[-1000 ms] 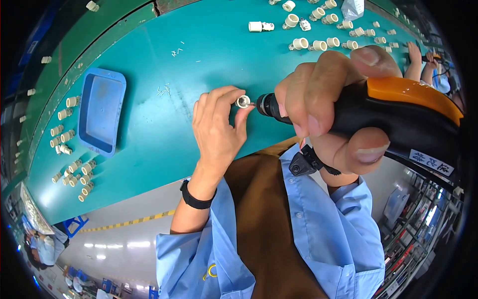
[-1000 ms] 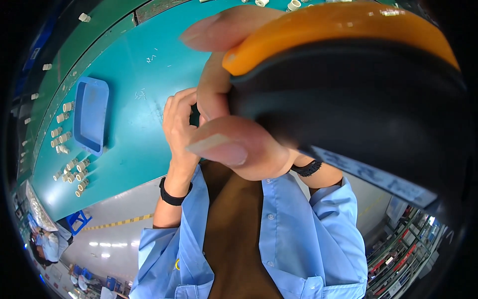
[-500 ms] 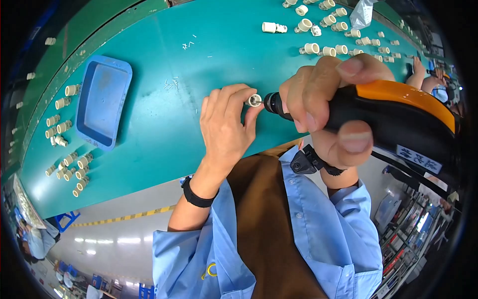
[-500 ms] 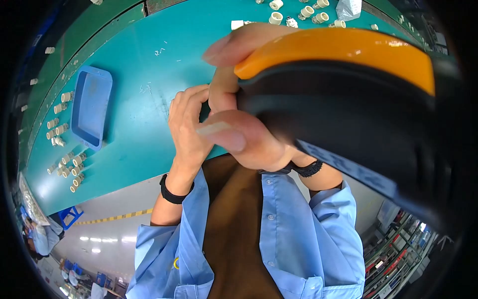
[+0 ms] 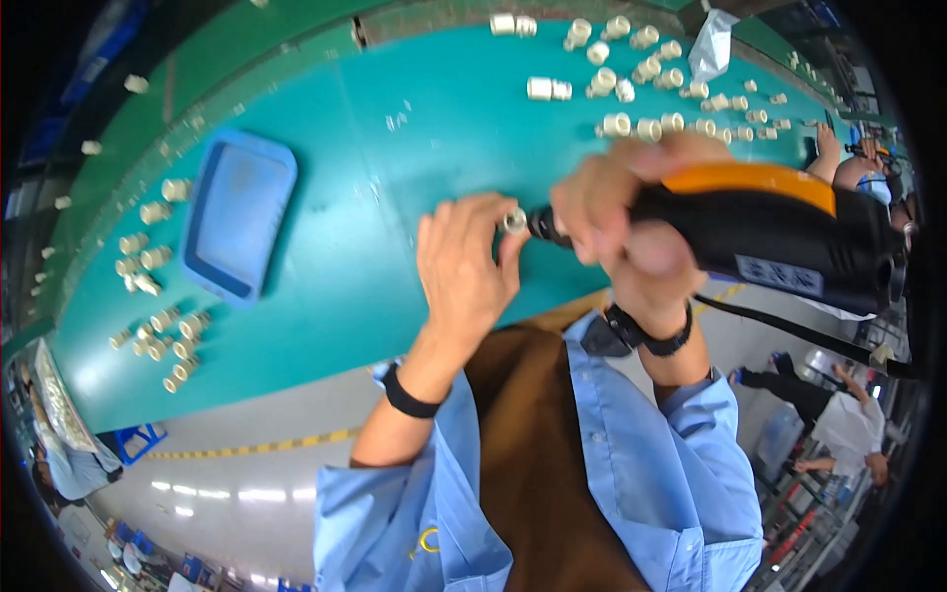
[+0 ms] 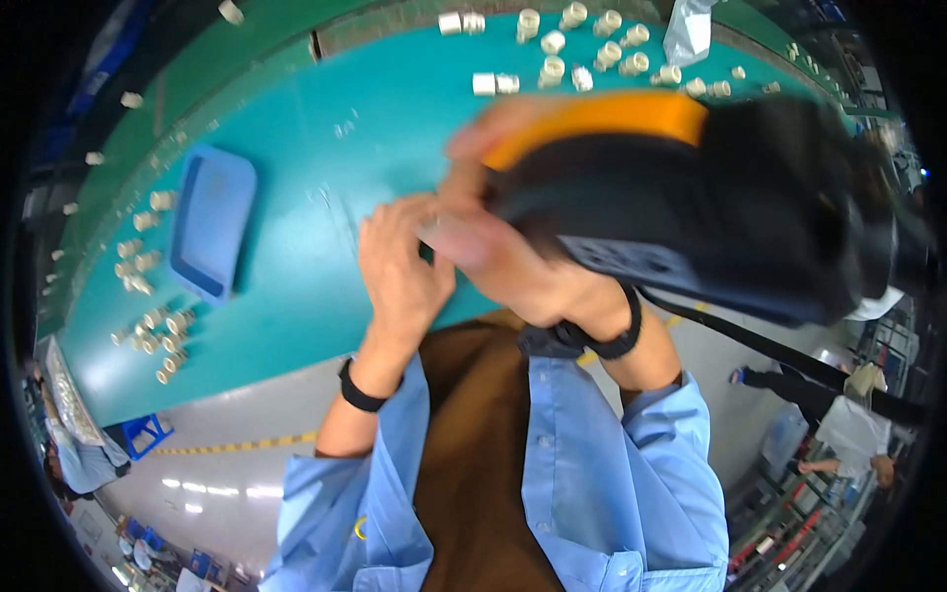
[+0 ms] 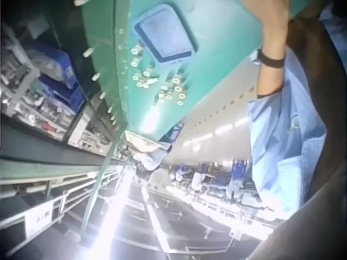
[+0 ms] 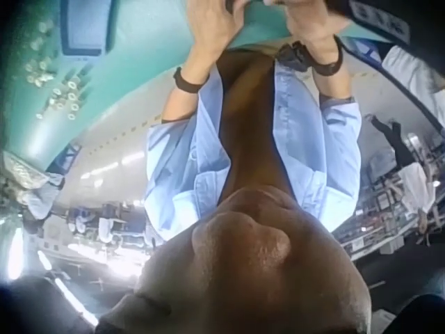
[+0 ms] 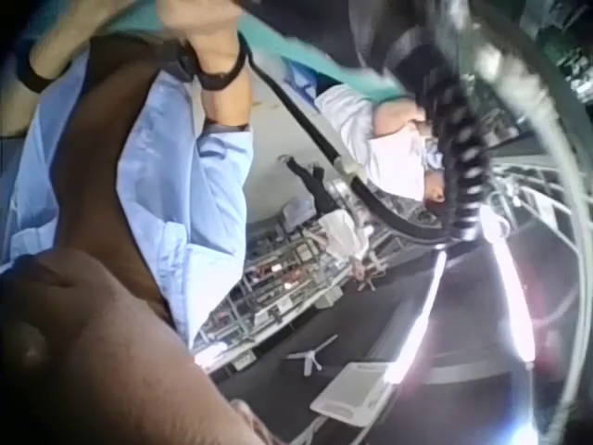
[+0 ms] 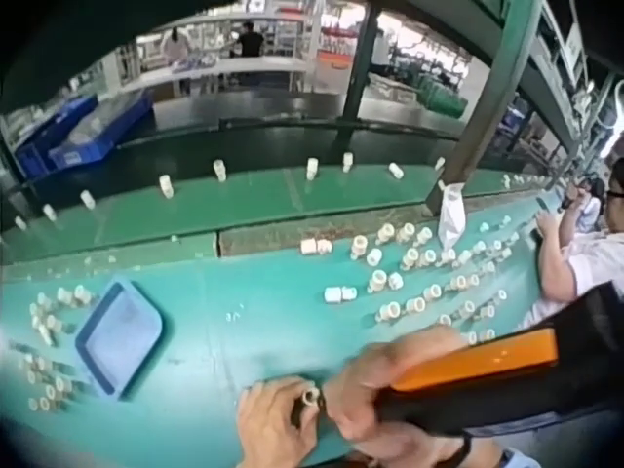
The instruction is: Assemble small plastic components by inserting screws using an electric screwdriver at a factory workbench.
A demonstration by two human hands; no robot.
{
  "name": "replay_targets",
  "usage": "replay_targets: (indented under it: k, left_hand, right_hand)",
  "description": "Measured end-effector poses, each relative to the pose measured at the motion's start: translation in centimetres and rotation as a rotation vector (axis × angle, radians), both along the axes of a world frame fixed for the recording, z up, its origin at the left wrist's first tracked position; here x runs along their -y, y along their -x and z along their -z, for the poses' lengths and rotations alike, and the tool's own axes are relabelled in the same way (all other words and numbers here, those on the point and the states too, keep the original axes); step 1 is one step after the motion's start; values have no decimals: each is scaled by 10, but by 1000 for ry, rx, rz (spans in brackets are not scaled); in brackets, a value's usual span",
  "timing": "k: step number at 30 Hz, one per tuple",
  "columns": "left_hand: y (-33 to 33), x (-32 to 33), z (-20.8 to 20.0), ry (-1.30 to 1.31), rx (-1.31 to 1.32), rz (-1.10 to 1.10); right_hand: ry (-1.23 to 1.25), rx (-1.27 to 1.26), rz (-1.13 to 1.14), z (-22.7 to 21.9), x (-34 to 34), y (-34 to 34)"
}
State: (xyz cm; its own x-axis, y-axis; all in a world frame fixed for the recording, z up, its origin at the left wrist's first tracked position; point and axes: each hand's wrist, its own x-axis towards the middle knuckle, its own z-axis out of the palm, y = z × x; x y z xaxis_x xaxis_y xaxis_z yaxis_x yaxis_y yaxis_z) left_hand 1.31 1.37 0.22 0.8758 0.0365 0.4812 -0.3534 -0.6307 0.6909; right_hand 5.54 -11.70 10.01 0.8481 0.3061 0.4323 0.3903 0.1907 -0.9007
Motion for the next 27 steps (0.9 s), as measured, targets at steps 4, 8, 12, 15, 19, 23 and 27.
replay_targets:
  k: [4, 8, 12, 15, 19, 23, 27]
  left_hand:
    - [2, 3, 1, 15, 44, -4]
    - [7, -1, -11, -14, 9, -14]
    - [4, -14, -62, 219, -141, 115]
    - [-28, -29, -111, 227, -294, 158]
    - [-145, -30, -117, 177, -311, 114]
    - [-260, -34, -92, 14, -417, -46]
    - [-335, -21, -48, -150, -513, -180]
  right_hand:
    - [-453, 208, -164, -51, 28, -4]
    - [-411, 204, -119, -46, 62, -2]
    - [-415, 89, -22, -23, 84, 10]
    - [-394, 35, 23, -11, 101, 9]
    - [-384, 70, 104, -2, 119, 9]
    - [-372, 73, 114, 5, 118, 7]
    - [-382, 16, 163, 11, 125, 4]
